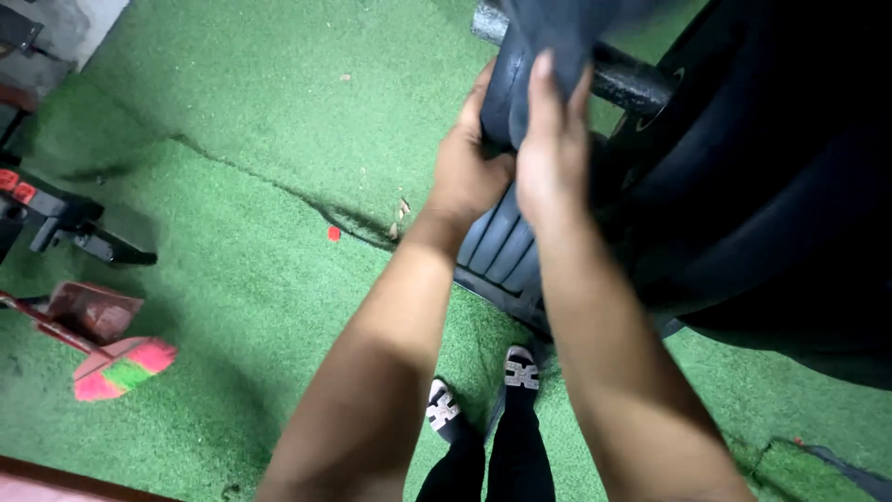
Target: Wiping down and cleaning weight plates on a rack in a gym setting.
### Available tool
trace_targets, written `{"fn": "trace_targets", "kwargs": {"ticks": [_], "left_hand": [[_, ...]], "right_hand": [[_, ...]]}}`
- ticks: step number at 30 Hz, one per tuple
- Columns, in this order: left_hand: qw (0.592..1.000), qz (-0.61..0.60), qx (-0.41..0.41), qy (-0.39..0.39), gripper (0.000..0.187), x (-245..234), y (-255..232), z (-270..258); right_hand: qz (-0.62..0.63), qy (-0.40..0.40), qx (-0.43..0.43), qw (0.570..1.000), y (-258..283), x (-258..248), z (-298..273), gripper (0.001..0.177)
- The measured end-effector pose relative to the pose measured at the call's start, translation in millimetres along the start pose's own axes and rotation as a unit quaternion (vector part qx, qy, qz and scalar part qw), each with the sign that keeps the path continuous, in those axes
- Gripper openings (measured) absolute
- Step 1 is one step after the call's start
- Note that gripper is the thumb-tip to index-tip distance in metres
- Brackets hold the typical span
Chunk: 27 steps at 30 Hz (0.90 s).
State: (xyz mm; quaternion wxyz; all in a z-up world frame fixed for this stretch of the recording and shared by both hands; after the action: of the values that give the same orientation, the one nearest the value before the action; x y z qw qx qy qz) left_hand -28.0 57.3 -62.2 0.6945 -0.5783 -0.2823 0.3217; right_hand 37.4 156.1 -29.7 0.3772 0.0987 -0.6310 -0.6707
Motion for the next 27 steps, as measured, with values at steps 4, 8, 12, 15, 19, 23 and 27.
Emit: {"fn": "trace_targets", "kwargs": {"ticks": [4, 8, 12, 15, 19, 23, 27], "left_hand": [[0.997, -0.031, 0.070, 0.022, 0.099, -0.9, 0.4, 0.6], [0.993, -0.017, 0.111, 0.026, 0.092, -3.6, 3.8, 3.6], [0.998, 0.019, 0.052, 0.032, 0.099, -6.6, 2.3, 4.3], [0.988, 0.069, 0.139, 0.023, 0.096, -5.4, -5.5, -0.2], [0.990, 0.051, 0.131, -0.013, 0.094, -3.3, 0.7, -1.7], [0.993, 0.077, 0.080, -0.026, 0.096, -2.0, -15.1, -3.1], [0.990, 0.115, 0.078, -0.038, 0.100, -5.3, -39.0, -1.8]], "right_hand": [[0.037, 0.005, 0.051, 0.998, -42.5, -14.9, -28.3, 0.060], [0.072, 0.049, 0.071, 0.994, -9.7, -5.8, -41.8, 0.057], [0.078, 0.056, 0.052, 0.994, -5.4, -0.8, -15.6, 0.054], [0.052, 0.011, 0.038, 0.998, -11.6, -5.2, 24.4, 0.055], [0.077, 0.006, 0.089, 0.993, -11.0, 13.4, 34.7, 0.056], [-0.053, -0.107, 0.043, 0.992, 1.8, 13.9, 50.9, 0.053], [-0.403, -0.215, -0.208, 0.865, 25.0, 14.5, 52.4, 0.070]]}}
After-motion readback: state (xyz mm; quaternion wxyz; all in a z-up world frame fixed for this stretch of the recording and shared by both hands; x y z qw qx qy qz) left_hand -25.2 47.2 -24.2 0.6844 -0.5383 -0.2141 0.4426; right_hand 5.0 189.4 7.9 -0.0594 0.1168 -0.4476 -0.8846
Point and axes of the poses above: each hand's wrist, its own z-axis towards the middle knuckle, its own x-axis out of the palm, y = z × x, the point moved 7 cm from there along z, towards the middle knuckle, and after that the axes turned 8 degrees about -z, right-handed, at the moved point
